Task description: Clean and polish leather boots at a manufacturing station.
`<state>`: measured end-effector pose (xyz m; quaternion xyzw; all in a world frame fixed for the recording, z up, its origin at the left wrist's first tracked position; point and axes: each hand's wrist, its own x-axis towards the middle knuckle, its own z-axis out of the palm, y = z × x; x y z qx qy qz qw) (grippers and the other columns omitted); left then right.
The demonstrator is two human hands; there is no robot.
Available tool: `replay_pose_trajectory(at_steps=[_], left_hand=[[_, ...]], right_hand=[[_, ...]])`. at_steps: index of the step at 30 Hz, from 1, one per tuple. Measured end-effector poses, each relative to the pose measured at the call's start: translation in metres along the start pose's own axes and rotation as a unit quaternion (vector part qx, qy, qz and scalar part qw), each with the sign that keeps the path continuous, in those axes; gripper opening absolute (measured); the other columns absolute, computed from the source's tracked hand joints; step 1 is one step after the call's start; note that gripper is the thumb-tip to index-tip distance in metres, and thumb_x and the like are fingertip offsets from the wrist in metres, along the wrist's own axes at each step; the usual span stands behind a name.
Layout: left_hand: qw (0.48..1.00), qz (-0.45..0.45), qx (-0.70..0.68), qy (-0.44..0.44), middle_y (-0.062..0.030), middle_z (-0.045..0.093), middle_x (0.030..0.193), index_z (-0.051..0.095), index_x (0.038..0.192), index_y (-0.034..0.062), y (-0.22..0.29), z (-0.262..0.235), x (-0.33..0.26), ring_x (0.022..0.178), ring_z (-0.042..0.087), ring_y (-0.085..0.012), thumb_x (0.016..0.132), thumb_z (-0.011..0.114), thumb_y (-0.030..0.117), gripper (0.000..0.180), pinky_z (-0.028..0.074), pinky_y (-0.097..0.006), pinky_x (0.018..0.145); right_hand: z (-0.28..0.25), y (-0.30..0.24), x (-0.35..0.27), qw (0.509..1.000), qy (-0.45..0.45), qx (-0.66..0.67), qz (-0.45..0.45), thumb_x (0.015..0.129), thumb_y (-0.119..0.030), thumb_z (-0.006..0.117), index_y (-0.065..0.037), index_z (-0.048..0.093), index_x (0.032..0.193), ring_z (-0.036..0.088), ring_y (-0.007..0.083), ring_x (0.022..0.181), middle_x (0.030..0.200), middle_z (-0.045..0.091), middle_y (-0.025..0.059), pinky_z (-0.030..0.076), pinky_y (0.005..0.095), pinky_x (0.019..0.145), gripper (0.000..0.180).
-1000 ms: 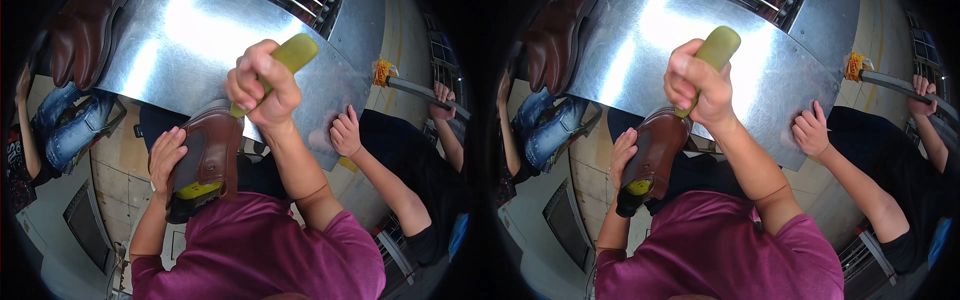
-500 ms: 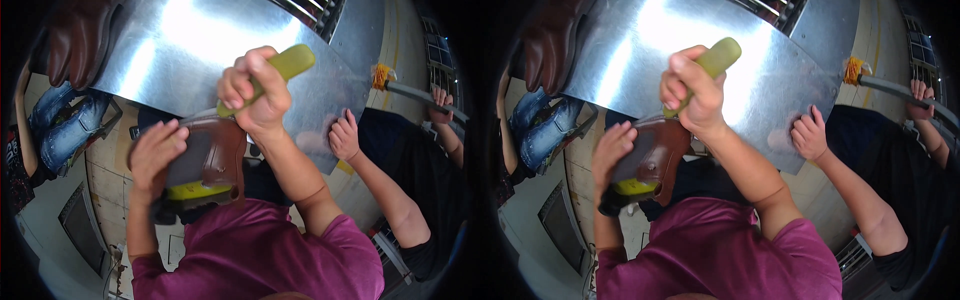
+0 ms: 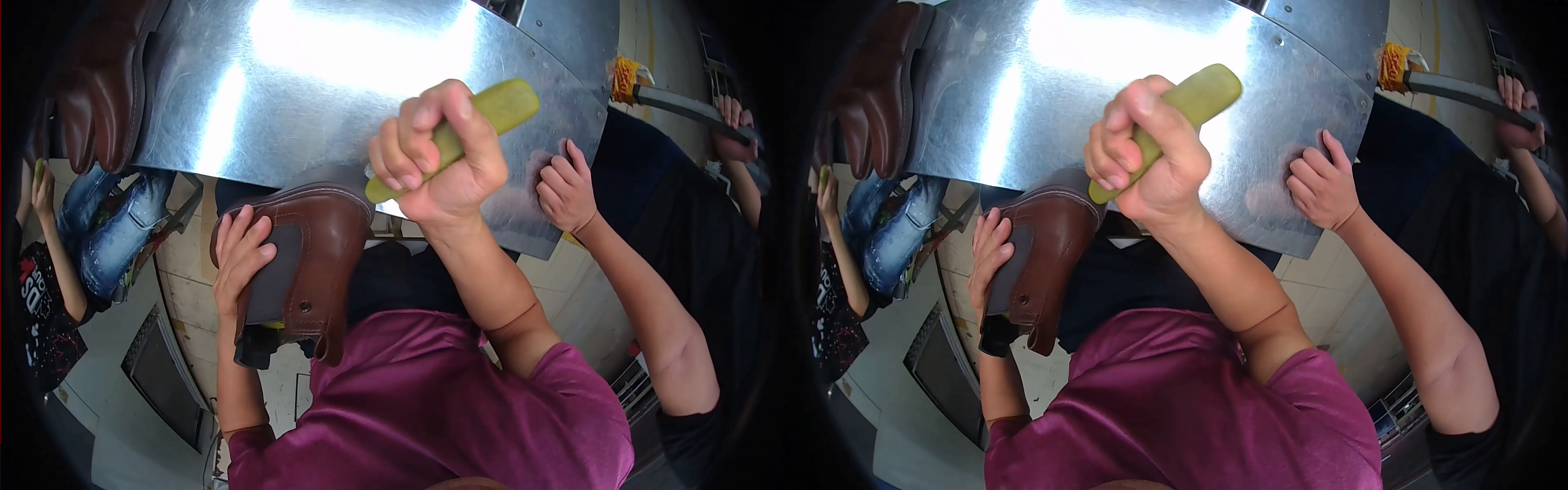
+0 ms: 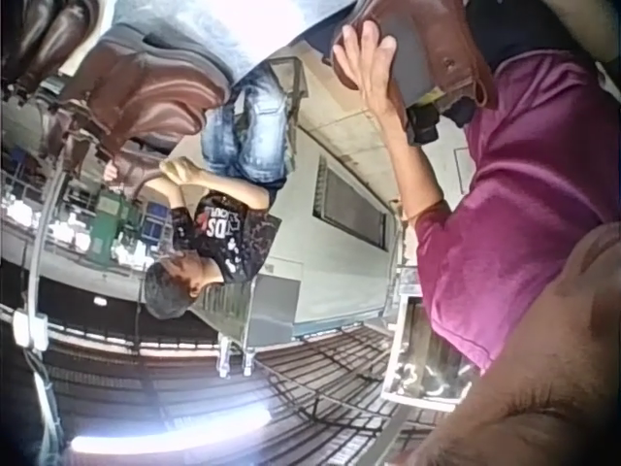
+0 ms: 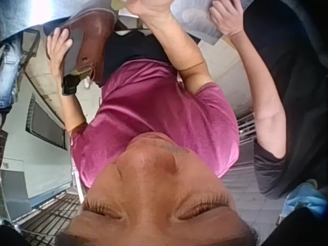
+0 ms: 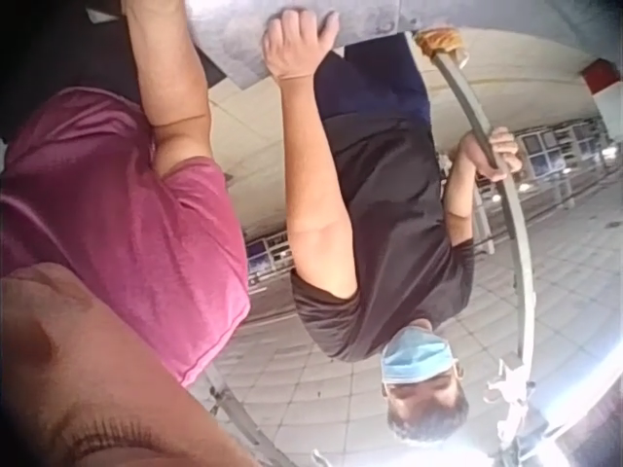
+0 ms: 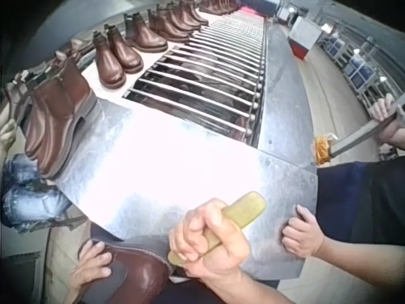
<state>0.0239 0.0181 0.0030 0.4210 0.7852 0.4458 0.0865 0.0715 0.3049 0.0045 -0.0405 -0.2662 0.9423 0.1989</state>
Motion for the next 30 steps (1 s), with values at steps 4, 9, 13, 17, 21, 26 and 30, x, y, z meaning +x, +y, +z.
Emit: replay_pose_trajectory(at_steps=[4,9,13,17,21,26,30], left_hand=[[1.000,-0.006,-0.004,-0.005,-0.0153,0.069,0.136,0.067,0.123,0.0110,-0.002,-0.003,0.004,0.138,0.058,-0.0382,0.093,0.069,0.014,0.030,0.031,-0.059,0.122],[1.000,-0.008,-0.013,0.014,-0.0151,0.071,0.133,0.068,0.121,0.0107,-0.003,-0.007,0.011,0.137,0.059,-0.0379,0.096,0.065,0.013,0.026,0.032,-0.057,0.121],[0.998,0.002,-0.054,0.038,-0.0151,0.071,0.133,0.069,0.118,0.0111,-0.025,0.000,-0.005,0.136,0.059,-0.0373,0.098,0.062,0.014,0.021,0.034,-0.057,0.119],[0.999,0.011,-0.023,0.031,-0.0126,0.072,0.134,0.069,0.120,0.0131,-0.012,-0.004,0.007,0.135,0.060,-0.0374,0.100,0.060,0.015,0.022,0.035,-0.059,0.118],[0.999,0.028,-0.016,-0.006,-0.0103,0.071,0.134,0.070,0.118,0.0163,-0.015,-0.012,-0.009,0.135,0.060,-0.0347,0.098,0.062,0.012,0.022,0.036,-0.055,0.118],[0.999,0.012,-0.012,0.051,-0.0079,0.076,0.124,0.074,0.113,0.0136,-0.025,0.013,-0.012,0.134,0.062,-0.0310,0.098,0.060,0.010,0.021,0.040,-0.052,0.116],[0.996,0.078,-0.007,0.038,-0.0127,0.068,0.139,0.065,0.131,0.0111,-0.047,0.013,-0.006,0.137,0.059,-0.0330,0.093,0.070,0.019,0.039,0.036,-0.053,0.120]], right_hand=[[0.006,0.003,0.001,0.999,0.029,0.011,0.022,0.108,-0.030,0.043,-0.006,0.059,0.092,0.037,0.0133,0.042,0.056,0.043,0.0003,0.034,0.0311,0.042,0.032],[0.032,0.010,0.003,0.989,0.128,-0.074,0.019,0.106,-0.026,0.050,-0.006,0.058,0.090,0.036,0.0122,0.041,0.056,0.041,0.0002,0.033,0.0306,0.041,0.027],[0.043,0.017,0.024,0.983,0.113,-0.134,0.054,0.103,-0.019,0.056,-0.004,0.055,0.087,0.036,0.0114,0.041,0.056,0.040,0.0006,0.032,0.0300,0.041,0.022],[0.053,0.031,0.037,0.987,0.060,-0.138,0.062,0.101,-0.019,0.059,-0.005,0.056,0.087,0.037,0.0115,0.042,0.056,0.040,0.0003,0.032,0.0290,0.043,0.020],[0.072,0.040,0.042,0.958,0.023,-0.208,0.197,0.095,-0.020,0.065,-0.006,0.058,0.087,0.038,0.0114,0.043,0.057,0.043,-0.0006,0.033,0.0291,0.043,0.018],[0.054,0.049,0.049,0.924,-0.055,-0.227,0.303,0.092,-0.020,0.076,-0.002,0.065,0.085,0.054,0.0131,0.052,0.061,0.055,0.0033,0.042,0.0294,0.049,0.022],[0.040,0.021,0.050,0.956,-0.067,-0.266,0.105,0.094,-0.017,0.071,-0.003,0.065,0.090,0.063,0.0154,0.064,0.073,0.063,0.0082,0.053,0.0326,0.064,0.015]])
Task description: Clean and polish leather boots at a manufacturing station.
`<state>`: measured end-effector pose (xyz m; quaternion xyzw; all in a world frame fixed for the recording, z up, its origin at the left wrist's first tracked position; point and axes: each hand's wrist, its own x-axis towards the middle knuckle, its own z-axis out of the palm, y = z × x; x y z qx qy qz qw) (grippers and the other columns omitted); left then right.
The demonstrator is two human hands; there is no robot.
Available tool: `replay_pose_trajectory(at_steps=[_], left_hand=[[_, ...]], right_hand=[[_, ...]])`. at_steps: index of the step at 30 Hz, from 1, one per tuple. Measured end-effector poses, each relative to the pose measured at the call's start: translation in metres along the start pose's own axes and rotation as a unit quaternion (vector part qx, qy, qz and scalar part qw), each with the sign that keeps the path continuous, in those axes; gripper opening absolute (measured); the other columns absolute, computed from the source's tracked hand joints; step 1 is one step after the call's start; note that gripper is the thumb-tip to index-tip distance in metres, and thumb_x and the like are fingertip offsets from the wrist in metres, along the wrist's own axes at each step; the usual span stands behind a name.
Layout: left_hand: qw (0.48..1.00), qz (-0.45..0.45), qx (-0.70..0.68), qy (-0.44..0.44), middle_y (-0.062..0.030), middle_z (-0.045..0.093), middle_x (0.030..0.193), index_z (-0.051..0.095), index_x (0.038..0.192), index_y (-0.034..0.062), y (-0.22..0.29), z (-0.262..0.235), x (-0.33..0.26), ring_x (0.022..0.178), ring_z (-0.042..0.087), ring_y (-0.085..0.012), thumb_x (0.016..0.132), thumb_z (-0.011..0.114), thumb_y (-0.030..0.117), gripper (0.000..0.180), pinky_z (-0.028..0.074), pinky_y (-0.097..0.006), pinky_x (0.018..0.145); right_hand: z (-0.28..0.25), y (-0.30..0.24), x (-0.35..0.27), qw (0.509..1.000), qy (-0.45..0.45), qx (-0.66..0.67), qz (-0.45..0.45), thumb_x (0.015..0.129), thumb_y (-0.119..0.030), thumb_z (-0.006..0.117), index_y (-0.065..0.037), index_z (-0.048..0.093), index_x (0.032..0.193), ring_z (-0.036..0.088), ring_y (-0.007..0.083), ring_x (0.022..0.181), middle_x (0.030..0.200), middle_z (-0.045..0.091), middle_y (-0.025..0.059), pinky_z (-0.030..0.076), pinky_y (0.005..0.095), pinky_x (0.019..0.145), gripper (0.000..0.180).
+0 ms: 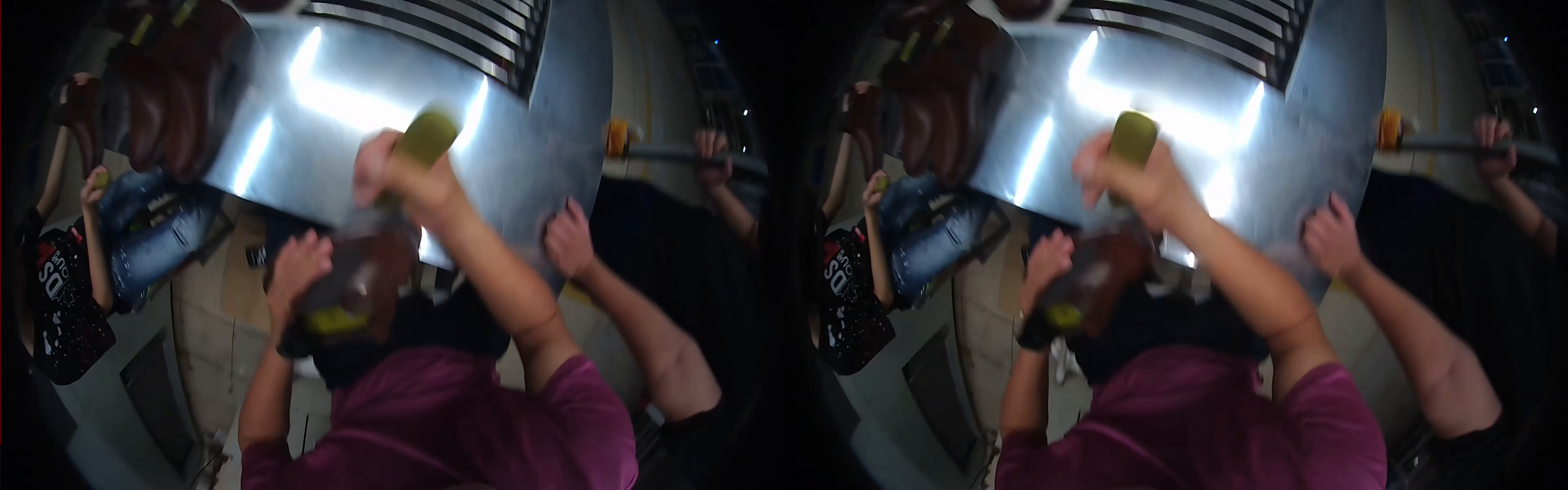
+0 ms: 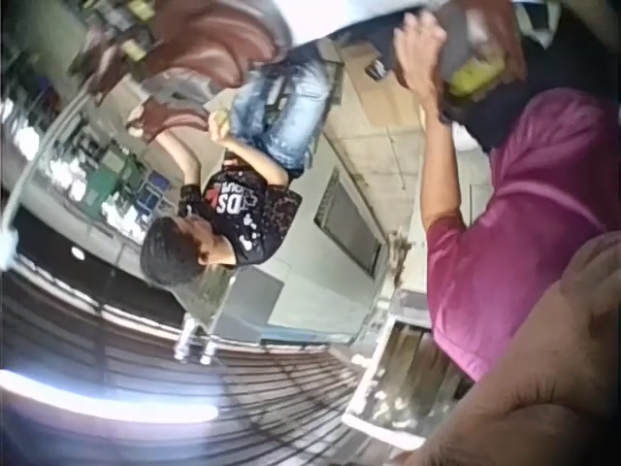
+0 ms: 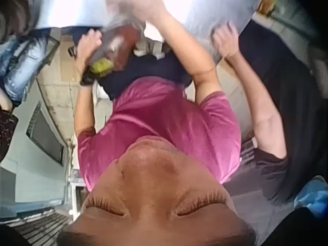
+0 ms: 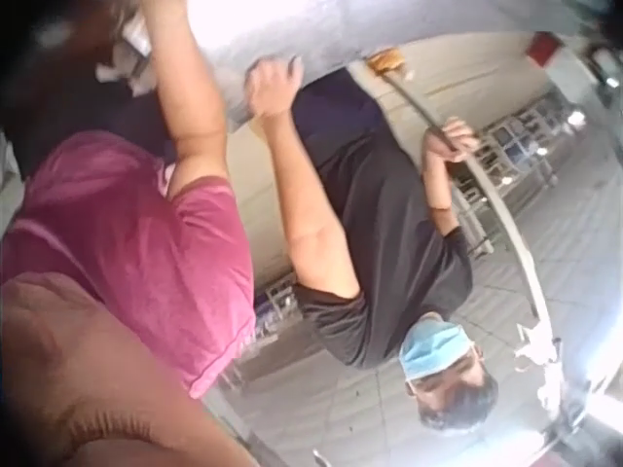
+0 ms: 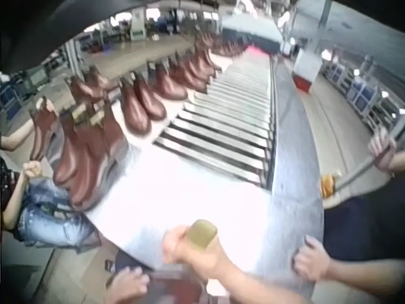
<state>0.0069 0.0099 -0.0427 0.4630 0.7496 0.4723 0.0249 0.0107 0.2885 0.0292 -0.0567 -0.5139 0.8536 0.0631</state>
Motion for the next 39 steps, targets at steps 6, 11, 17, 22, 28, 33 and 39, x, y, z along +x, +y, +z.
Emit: replay_pose_trajectory(at_steps=[6,11,17,22,28,33,39], left_hand=[[0.998,-0.041,-0.039,-0.014,-0.0250,0.056,0.147,0.052,0.141,0.0040,0.007,-0.010,0.008,0.142,0.050,-0.0438,0.084,0.087,0.029,0.072,0.035,-0.056,0.121],[0.998,-0.040,-0.036,-0.017,-0.0249,0.053,0.150,0.050,0.143,0.0020,0.015,-0.003,0.016,0.143,0.048,-0.0435,0.085,0.087,0.030,0.075,0.035,-0.056,0.121],[0.990,-0.143,-0.014,-0.012,-0.0189,0.063,0.141,0.051,0.143,0.0020,0.055,-0.002,0.011,0.133,0.059,-0.0378,0.082,0.089,0.016,0.072,0.043,-0.048,0.116],[0.938,-0.337,-0.018,0.078,-0.0134,0.060,0.139,0.052,0.144,-0.0012,0.099,0.030,0.010,0.122,0.060,-0.0221,0.084,0.088,0.006,0.070,0.048,-0.037,0.106],[0.952,-0.288,0.005,0.100,-0.0102,0.070,0.111,0.062,0.126,-0.0001,0.109,0.045,0.031,0.098,0.067,-0.0174,0.081,0.091,0.009,0.055,0.054,-0.031,0.088],[0.924,-0.380,-0.008,0.026,-0.0172,0.062,0.135,0.049,0.146,-0.0019,0.076,0.036,-0.007,0.120,0.063,-0.0297,0.068,0.099,0.023,0.095,0.051,-0.040,0.103],[0.958,-0.270,-0.033,-0.093,-0.0202,0.057,0.145,0.053,0.144,-0.0017,0.074,0.012,0.042,0.131,0.059,-0.0313,0.069,0.097,0.037,0.095,0.048,-0.041,0.108]], right_hand=[[-0.023,-0.010,-0.026,0.960,0.014,0.274,-0.063,0.099,-0.020,0.066,0.000,0.065,0.094,0.043,0.0106,0.048,0.056,0.042,-0.0018,0.039,0.0291,0.048,0.021],[-0.026,0.002,-0.034,0.953,0.079,0.287,-0.052,0.098,-0.021,0.068,-0.001,0.064,0.091,0.042,0.0102,0.047,0.057,0.041,-0.0016,0.037,0.0284,0.046,0.022],[-0.010,-0.005,-0.016,0.961,0.114,0.246,-0.042,0.097,-0.019,0.067,-0.002,0.062,0.092,0.039,0.0103,0.047,0.056,0.037,-0.0014,0.036,0.0291,0.048,0.018],[-0.018,0.006,-0.013,0.963,0.105,0.223,-0.113,0.098,-0.022,0.066,-0.005,0.062,0.084,0.040,0.0113,0.049,0.056,0.040,-0.0007,0.036,0.0301,0.050,0.022],[-0.034,0.015,-0.019,0.946,0.130,0.241,-0.172,0.102,-0.024,0.055,-0.006,0.059,0.080,0.037,0.0129,0.048,0.054,0.034,-0.0011,0.035,0.0315,0.051,0.029],[-0.049,0.012,-0.035,0.945,0.125,0.243,-0.177,0.103,-0.023,0.055,-0.005,0.059,0.082,0.034,0.0125,0.046,0.054,0.034,-0.0011,0.032,0.0304,0.048,0.028],[-0.061,0.022,-0.028,0.923,0.169,0.318,-0.133,0.101,-0.023,0.059,-0.005,0.058,0.079,0.034,0.0117,0.044,0.053,0.033,-0.0024,0.032,0.0302,0.047,0.028]])
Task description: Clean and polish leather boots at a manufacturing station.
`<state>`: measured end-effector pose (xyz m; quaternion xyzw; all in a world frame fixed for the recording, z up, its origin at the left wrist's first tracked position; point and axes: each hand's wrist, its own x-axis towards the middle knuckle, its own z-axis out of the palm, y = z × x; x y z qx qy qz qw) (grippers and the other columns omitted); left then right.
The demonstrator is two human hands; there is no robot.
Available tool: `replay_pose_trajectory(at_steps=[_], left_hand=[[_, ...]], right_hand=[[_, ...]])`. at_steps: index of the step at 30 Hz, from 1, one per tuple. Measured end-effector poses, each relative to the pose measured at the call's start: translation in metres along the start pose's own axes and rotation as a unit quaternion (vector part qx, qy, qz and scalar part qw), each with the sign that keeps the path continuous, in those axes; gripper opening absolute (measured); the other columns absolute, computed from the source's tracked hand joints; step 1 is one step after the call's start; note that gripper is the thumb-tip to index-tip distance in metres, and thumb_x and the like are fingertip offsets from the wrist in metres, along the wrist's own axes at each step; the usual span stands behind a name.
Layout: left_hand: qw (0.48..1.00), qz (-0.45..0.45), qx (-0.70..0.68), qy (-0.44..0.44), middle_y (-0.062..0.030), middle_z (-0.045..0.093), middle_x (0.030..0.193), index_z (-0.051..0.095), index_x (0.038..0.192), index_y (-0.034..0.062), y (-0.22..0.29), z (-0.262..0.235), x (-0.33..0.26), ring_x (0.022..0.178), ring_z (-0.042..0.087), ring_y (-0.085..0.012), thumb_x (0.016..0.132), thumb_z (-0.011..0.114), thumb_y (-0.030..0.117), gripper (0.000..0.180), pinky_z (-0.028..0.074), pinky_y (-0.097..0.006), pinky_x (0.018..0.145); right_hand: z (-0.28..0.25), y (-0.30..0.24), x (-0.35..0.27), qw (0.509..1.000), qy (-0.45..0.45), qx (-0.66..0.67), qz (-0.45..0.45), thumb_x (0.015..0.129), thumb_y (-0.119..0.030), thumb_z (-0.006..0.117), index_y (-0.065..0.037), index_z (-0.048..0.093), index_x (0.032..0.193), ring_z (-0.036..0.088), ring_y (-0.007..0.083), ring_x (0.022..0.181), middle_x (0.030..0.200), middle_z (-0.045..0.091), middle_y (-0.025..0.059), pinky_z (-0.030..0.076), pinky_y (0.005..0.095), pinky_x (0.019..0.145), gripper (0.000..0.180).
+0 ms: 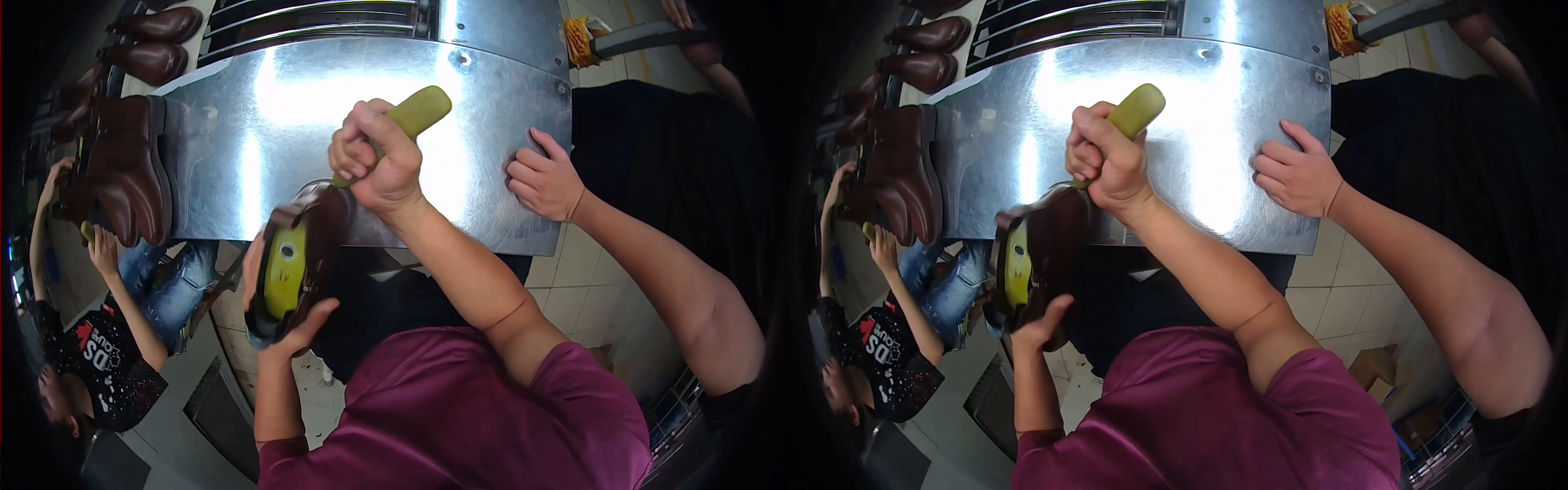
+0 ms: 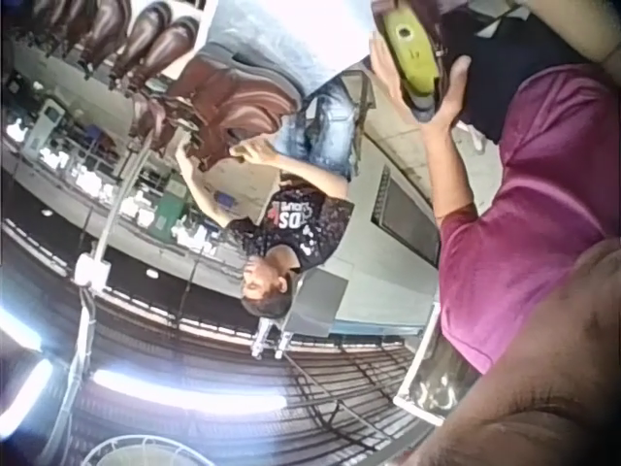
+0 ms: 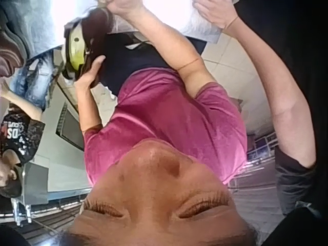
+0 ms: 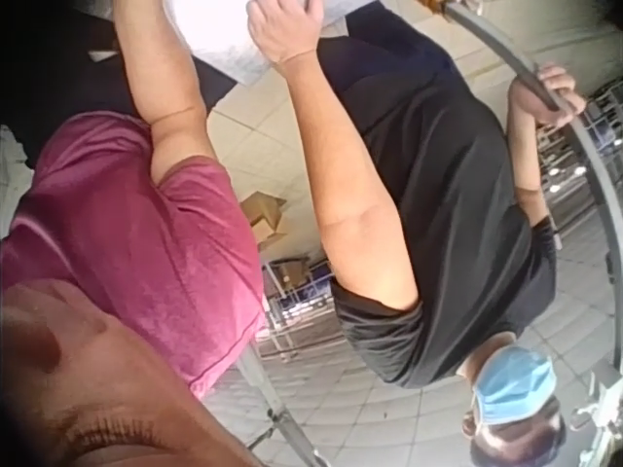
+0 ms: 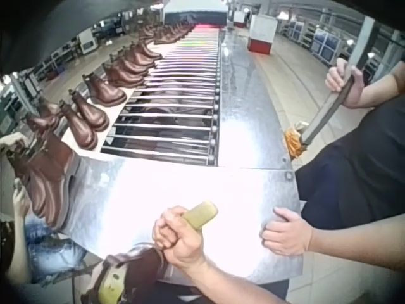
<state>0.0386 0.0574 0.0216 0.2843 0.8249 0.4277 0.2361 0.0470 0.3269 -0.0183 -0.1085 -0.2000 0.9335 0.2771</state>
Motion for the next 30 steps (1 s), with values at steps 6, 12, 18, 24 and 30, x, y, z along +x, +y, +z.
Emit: replay_pose_trajectory(at_steps=[6,12,18,24,30], left_hand=[[0.988,-0.108,0.017,-0.111,-0.0160,0.066,0.135,0.060,0.138,0.0010,0.019,0.002,-0.006,0.123,0.062,-0.0274,0.083,0.089,0.023,0.066,0.049,-0.037,0.103],[0.995,-0.080,0.052,0.030,-0.0163,0.066,0.134,0.060,0.139,-0.0007,0.062,0.060,0.005,0.122,0.063,-0.0282,0.090,0.084,0.031,0.063,0.049,-0.036,0.105],[0.961,-0.085,0.031,0.261,-0.0080,0.072,0.116,0.067,0.124,-0.0021,0.087,0.074,0.068,0.102,0.067,-0.0148,0.079,0.094,0.018,0.055,0.053,-0.033,0.093],[0.914,0.062,-0.289,0.278,-0.0042,0.071,0.115,0.067,0.124,-0.0015,0.082,0.076,0.143,0.102,0.065,-0.0125,0.079,0.090,0.004,0.050,0.052,-0.028,0.093],[0.905,0.088,-0.265,0.321,-0.0079,0.072,0.119,0.069,0.124,-0.0008,0.076,0.080,0.159,0.105,0.068,-0.0157,0.080,0.090,0.004,0.049,0.053,-0.029,0.097]], right_hand=[[0.008,-0.003,0.001,0.999,-0.033,-0.037,0.002,0.099,-0.021,0.066,-0.004,0.060,0.079,0.034,0.0104,0.046,0.054,0.035,-0.0025,0.031,0.0287,0.048,0.027],[-0.010,0.000,-0.006,0.995,-0.066,-0.047,-0.055,0.101,-0.024,0.061,-0.004,0.059,0.080,0.034,0.0112,0.048,0.055,0.036,-0.0015,0.030,0.0287,0.049,0.029],[0.002,0.001,0.009,0.999,-0.033,-0.012,0.041,0.100,-0.034,0.062,-0.009,0.057,0.076,0.032,0.0132,0.045,0.052,0.031,-0.0027,0.031,0.0314,0.049,0.035],[0.004,-0.002,-0.002,0.997,0.067,0.018,0.022,0.093,-0.029,0.071,-0.006,0.055,0.071,0.034,0.0125,0.042,0.051,0.037,-0.0002,0.031,0.0310,0.044,0.035],[-0.016,-0.007,-0.032,0.998,0.048,0.000,-0.035,0.093,-0.027,0.071,-0.006,0.055,0.071,0.036,0.0128,0.042,0.051,0.037,-0.0013,0.032,0.0309,0.046,0.035]])
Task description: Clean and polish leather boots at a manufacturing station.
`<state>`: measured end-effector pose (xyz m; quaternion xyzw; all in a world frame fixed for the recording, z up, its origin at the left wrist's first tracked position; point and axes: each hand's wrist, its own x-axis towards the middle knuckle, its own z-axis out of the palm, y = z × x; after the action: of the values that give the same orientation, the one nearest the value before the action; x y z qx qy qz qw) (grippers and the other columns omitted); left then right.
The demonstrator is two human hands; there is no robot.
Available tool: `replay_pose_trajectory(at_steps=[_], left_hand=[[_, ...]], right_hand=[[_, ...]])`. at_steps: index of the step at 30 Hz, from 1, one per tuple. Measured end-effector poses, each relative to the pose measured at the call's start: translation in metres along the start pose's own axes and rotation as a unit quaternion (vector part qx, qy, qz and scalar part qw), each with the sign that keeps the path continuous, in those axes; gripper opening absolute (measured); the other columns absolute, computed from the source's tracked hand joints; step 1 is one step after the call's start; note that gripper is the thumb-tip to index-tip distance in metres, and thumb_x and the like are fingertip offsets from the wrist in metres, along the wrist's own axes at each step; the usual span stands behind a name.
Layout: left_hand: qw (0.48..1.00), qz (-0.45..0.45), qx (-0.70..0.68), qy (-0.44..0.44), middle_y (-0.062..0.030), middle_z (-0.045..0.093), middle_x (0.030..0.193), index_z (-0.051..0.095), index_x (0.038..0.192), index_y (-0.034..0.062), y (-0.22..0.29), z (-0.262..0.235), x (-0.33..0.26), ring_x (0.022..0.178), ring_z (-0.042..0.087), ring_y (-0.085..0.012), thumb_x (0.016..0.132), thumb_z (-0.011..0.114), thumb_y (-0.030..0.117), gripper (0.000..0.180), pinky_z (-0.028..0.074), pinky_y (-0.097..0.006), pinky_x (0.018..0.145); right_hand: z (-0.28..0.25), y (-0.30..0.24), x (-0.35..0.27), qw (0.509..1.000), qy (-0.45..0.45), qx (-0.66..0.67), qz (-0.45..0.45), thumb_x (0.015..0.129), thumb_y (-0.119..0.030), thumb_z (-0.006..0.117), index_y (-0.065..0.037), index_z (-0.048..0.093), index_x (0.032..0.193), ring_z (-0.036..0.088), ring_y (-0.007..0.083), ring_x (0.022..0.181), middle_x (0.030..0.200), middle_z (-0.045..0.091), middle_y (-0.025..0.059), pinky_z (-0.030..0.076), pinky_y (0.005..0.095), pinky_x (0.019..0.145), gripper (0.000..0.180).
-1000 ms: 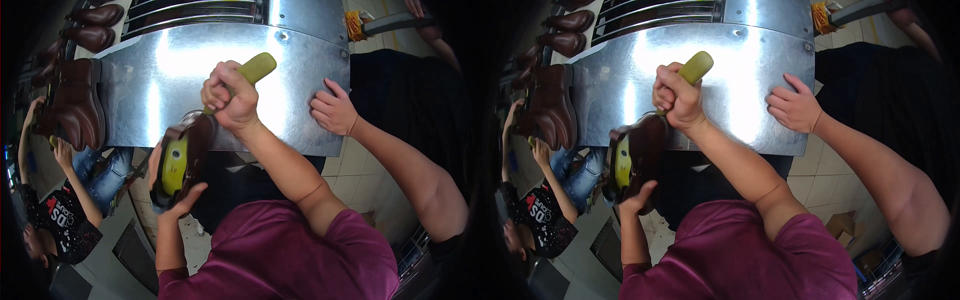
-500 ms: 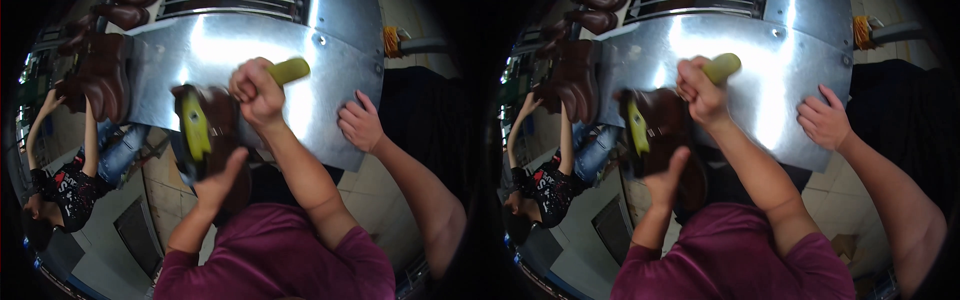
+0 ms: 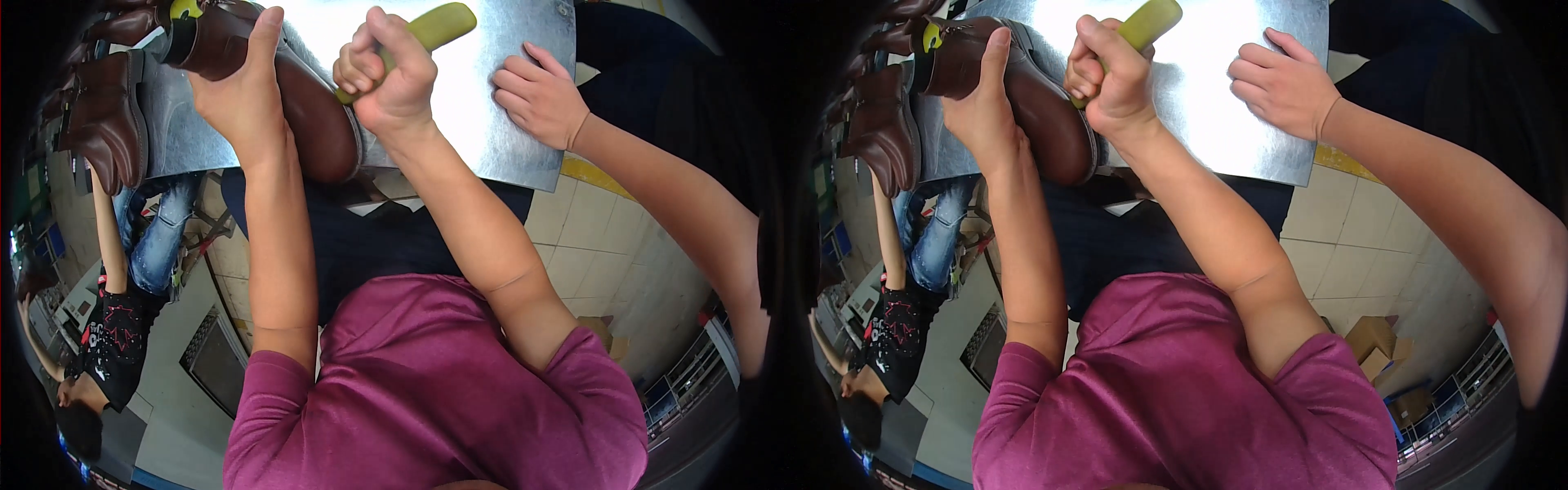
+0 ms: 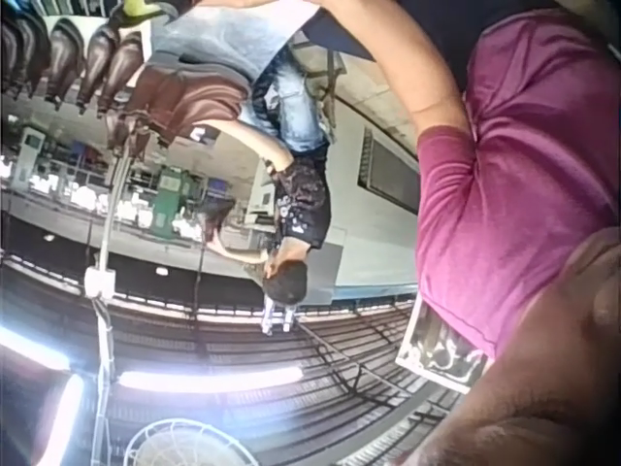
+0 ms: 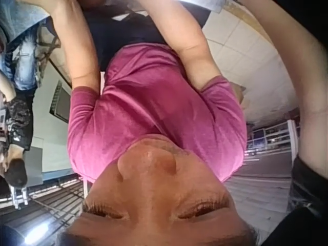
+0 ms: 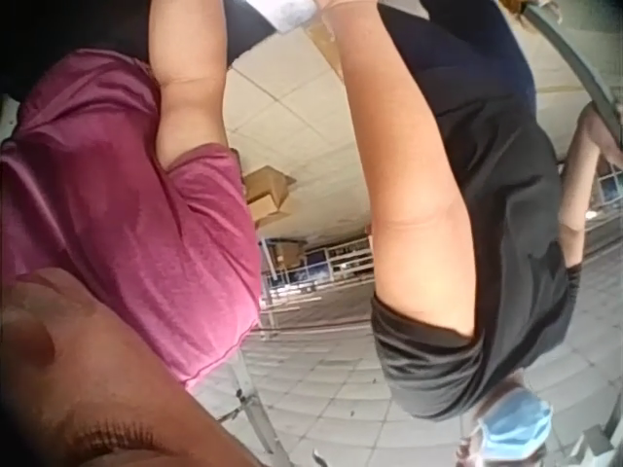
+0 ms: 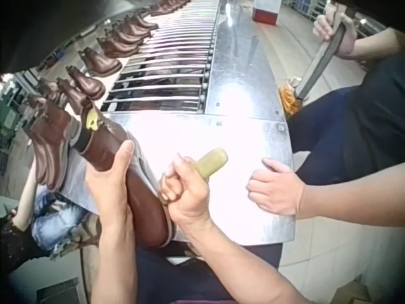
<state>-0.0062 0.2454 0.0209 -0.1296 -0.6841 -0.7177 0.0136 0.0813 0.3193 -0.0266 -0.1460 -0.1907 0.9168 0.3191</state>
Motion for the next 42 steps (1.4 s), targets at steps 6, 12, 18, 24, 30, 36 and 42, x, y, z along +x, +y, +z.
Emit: replay_pose_trajectory(at_steps=[6,12,18,24,30,36,42], left_hand=[[0.997,0.062,-0.035,0.002,-0.0068,0.072,0.121,0.066,0.130,0.0017,0.004,0.014,0.002,0.109,0.067,-0.0163,0.079,0.092,0.007,0.058,0.051,-0.030,0.100],[0.995,0.019,0.053,-0.087,-0.0160,0.063,0.138,0.051,0.146,-0.0035,-0.001,-0.011,0.006,0.127,0.059,-0.0238,0.095,0.079,0.032,0.069,0.042,-0.037,0.111],[0.996,0.065,0.050,-0.029,-0.0206,0.066,0.136,0.056,0.144,-0.0007,-0.018,-0.049,0.091,0.131,0.060,-0.0299,0.111,0.050,0.039,0.052,0.046,-0.042,0.110],[0.940,0.154,0.303,0.036,-0.0364,0.044,0.153,0.037,0.155,-0.0081,-0.091,-0.072,0.289,0.146,0.043,-0.0454,0.094,0.074,0.044,0.088,0.032,-0.045,0.123],[0.872,-0.090,0.333,0.348,-0.0371,0.020,0.165,0.025,0.158,-0.0094,-0.135,-0.073,0.441,0.155,0.021,-0.0484,0.075,0.085,0.059,0.123,0.022,-0.054,0.126],[0.813,-0.219,0.472,0.261,-0.0214,0.067,0.136,0.060,0.138,0.0004,-0.142,-0.101,0.477,0.128,0.063,-0.0388,0.067,0.082,0.074,0.105,0.031,-0.056,0.120],[0.844,-0.056,0.391,0.363,-0.0210,0.075,0.118,0.075,0.121,0.0012,-0.134,-0.103,0.451,0.111,0.070,-0.0429,0.065,0.086,0.067,0.087,0.052,-0.051,0.101]], right_hand=[[0.007,-0.024,-0.049,0.998,0.029,-0.044,-0.016,0.100,-0.033,0.063,-0.008,0.058,0.075,0.036,0.0120,0.045,0.052,0.035,-0.0035,0.033,0.0301,0.051,0.035],[0.016,-0.021,-0.054,0.984,0.129,-0.094,0.073,0.099,-0.032,0.069,-0.011,0.057,0.081,0.037,0.0107,0.046,0.054,0.037,-0.0041,0.031,0.0286,0.047,0.030],[-0.006,-0.085,0.019,0.702,-0.005,-0.676,-0.225,0.091,-0.021,0.073,-0.009,0.065,0.087,0.060,0.0240,0.056,0.067,0.063,0.0054,0.049,0.0366,0.054,0.015],[-0.014,-0.093,0.047,0.394,-0.155,-0.845,-0.327,0.084,-0.014,0.074,-0.011,0.059,0.082,0.062,0.0293,0.061,0.067,0.057,0.0078,0.048,0.0441,0.056,0.016],[-0.009,-0.096,0.055,0.399,-0.145,-0.849,-0.315,0.088,-0.019,0.076,-0.010,0.060,0.077,0.059,0.0241,0.058,0.065,0.055,0.0054,0.046,0.0392,0.054,0.021],[-0.004,-0.092,0.060,0.408,-0.130,-0.849,-0.310,0.086,-0.017,0.078,-0.010,0.062,0.080,0.058,0.0224,0.059,0.067,0.054,0.0037,0.045,0.0370,0.055,0.018],[-0.002,-0.092,0.064,0.428,-0.150,-0.838,-0.303,0.086,-0.016,0.078,-0.009,0.063,0.081,0.058,0.0222,0.060,0.067,0.054,0.0036,0.045,0.0369,0.055,0.017]])
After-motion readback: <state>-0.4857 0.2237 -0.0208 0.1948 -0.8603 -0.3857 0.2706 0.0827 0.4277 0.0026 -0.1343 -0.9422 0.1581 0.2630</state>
